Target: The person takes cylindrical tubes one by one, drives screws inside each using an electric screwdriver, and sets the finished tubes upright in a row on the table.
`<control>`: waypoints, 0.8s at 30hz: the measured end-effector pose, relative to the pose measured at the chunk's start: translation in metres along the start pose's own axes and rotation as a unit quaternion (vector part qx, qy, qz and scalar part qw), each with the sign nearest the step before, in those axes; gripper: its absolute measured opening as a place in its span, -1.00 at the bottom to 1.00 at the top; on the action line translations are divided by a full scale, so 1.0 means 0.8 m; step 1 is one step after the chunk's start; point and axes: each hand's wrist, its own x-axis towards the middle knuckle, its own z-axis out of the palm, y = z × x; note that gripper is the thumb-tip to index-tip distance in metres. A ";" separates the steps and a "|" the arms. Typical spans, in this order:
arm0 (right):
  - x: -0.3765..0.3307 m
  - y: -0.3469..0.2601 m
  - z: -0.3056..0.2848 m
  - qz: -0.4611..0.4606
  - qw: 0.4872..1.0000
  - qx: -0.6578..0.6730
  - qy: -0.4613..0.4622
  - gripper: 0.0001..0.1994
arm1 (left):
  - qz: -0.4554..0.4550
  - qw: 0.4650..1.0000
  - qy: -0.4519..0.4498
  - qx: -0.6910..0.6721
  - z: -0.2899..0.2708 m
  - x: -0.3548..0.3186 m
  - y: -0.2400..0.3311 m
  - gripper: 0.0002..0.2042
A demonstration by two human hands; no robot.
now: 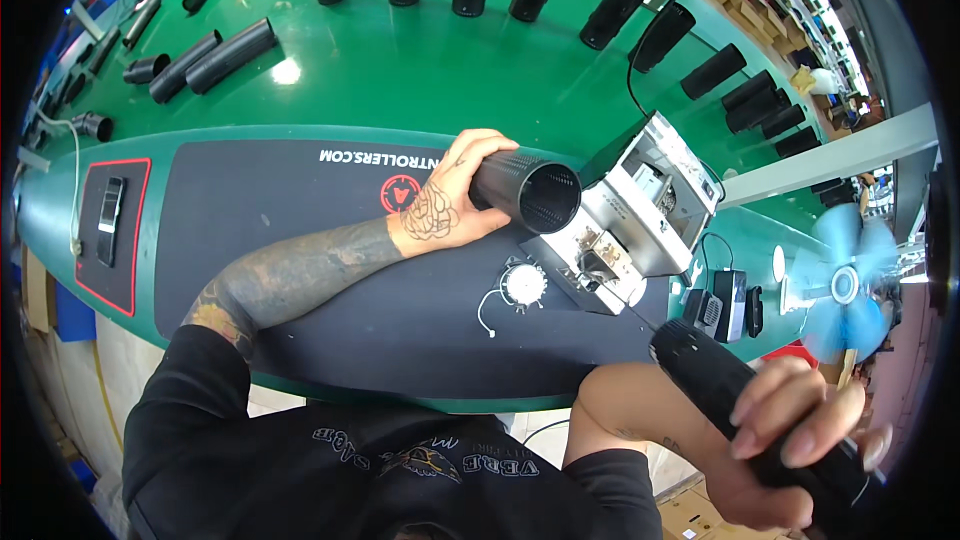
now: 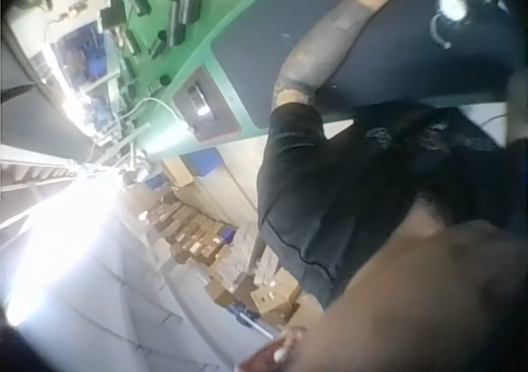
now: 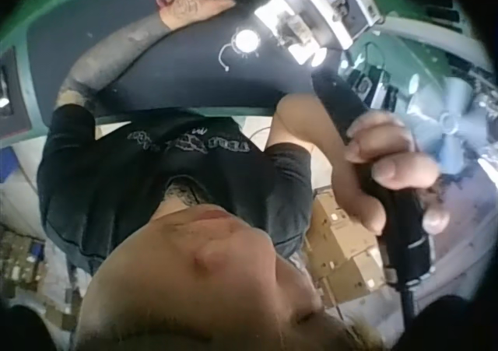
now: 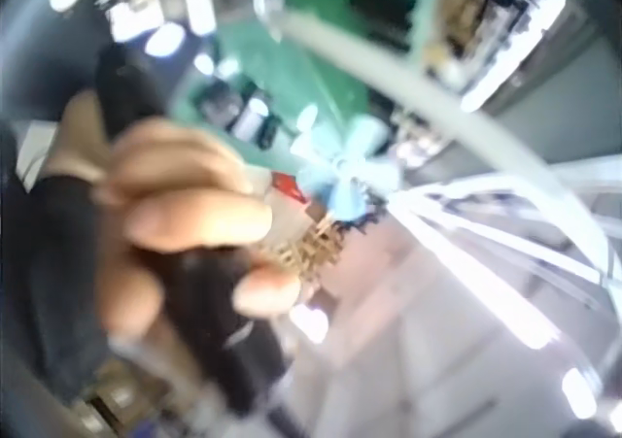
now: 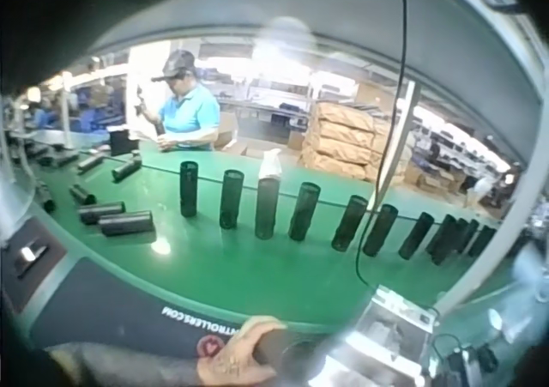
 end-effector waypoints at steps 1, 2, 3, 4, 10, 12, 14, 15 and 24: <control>-0.004 -0.003 -0.003 -0.013 0.999 0.028 0.010 -0.51 | 0.015 1.000 0.006 -0.005 0.001 0.001 -0.001 -0.34; -0.007 -0.006 -0.007 -0.027 0.998 0.057 0.020 -0.52 | 0.029 0.999 0.013 -0.010 0.001 0.002 -0.002 -0.35; -0.010 -0.007 -0.010 -0.040 0.995 0.087 0.030 -0.53 | 0.043 0.999 0.021 -0.014 0.002 0.003 -0.003 -0.37; -0.013 -0.008 -0.013 -0.053 0.991 0.117 0.038 -0.53 | 0.042 0.999 0.021 -0.014 0.003 0.002 -0.004 -0.37; -0.028 0.005 -0.024 -0.132 0.939 0.306 0.084 -0.57 | 0.037 0.994 0.021 -0.104 0.003 -0.001 -0.016 -0.38; -0.032 0.017 -0.024 -0.159 0.910 0.371 0.097 -0.58 | 0.042 0.995 0.014 -0.086 0.001 0.000 -0.016 -0.39; -0.034 0.026 -0.023 -0.175 0.891 0.407 0.103 -0.59 | 0.044 0.996 0.011 -0.072 -0.003 0.002 -0.015 -0.39; -0.037 0.026 -0.015 -0.168 0.902 0.382 0.104 -0.59 | 0.049 0.997 0.006 -0.055 -0.004 0.002 -0.014 -0.38; 0.041 0.102 0.076 -0.106 0.977 0.112 0.144 -0.60 | 0.052 0.998 -0.009 -0.021 -0.005 0.005 -0.004 -0.37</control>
